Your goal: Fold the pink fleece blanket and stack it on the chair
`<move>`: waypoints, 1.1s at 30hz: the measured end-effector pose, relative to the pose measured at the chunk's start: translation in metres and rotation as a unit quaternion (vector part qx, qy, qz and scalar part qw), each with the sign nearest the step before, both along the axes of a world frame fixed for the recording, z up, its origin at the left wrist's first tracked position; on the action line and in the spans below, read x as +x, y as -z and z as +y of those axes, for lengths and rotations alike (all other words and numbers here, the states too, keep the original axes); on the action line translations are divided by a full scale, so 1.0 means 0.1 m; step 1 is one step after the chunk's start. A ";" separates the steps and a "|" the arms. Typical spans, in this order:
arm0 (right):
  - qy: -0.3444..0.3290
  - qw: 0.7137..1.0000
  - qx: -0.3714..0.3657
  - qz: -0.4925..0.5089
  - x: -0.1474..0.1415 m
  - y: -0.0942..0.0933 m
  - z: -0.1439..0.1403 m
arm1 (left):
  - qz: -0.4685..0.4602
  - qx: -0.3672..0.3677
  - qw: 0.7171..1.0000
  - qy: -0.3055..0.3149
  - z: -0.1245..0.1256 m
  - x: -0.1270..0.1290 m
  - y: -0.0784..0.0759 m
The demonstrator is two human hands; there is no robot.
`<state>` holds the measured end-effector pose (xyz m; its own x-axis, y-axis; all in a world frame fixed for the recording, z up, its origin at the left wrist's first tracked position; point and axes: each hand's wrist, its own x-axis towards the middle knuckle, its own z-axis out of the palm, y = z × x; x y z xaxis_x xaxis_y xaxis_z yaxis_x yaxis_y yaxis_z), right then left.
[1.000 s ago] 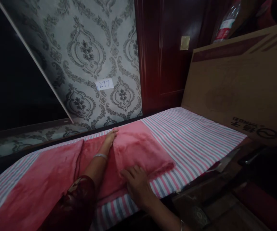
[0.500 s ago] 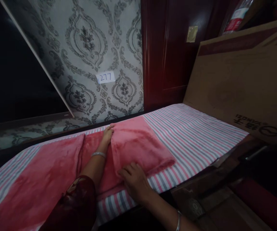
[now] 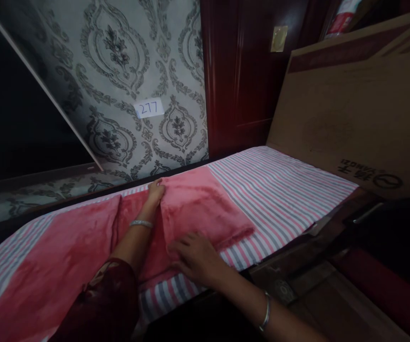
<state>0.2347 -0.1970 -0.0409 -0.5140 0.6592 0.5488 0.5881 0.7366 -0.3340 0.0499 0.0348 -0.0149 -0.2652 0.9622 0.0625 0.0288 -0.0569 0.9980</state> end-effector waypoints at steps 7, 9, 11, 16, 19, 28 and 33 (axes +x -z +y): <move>0.211 0.970 -0.013 -0.120 0.81 -0.09 0.64 | 0.207 0.084 0.968 0.116 -0.32 0.35 -0.08; 0.225 0.961 -0.036 -0.154 0.96 0.10 0.73 | 0.234 0.093 0.955 0.156 -0.46 0.41 0.08; 0.222 0.958 -0.049 -0.172 1.04 0.28 0.74 | 0.245 0.097 0.950 0.170 -0.55 0.43 0.24; 0.220 0.962 -0.043 -0.158 1.07 0.45 0.67 | 0.300 0.094 0.933 0.174 -0.59 0.40 0.37; 0.206 0.964 -0.072 -0.151 1.11 0.37 0.72 | 0.301 0.074 0.935 0.173 -0.59 0.39 0.29; 0.219 0.962 -0.074 -0.146 0.78 -0.13 1.47 | 0.346 0.055 0.932 0.092 -0.36 0.22 -0.05; 0.251 0.938 -0.116 -0.207 0.62 0.10 1.66 | 0.550 -0.068 0.825 0.109 -0.25 0.14 0.05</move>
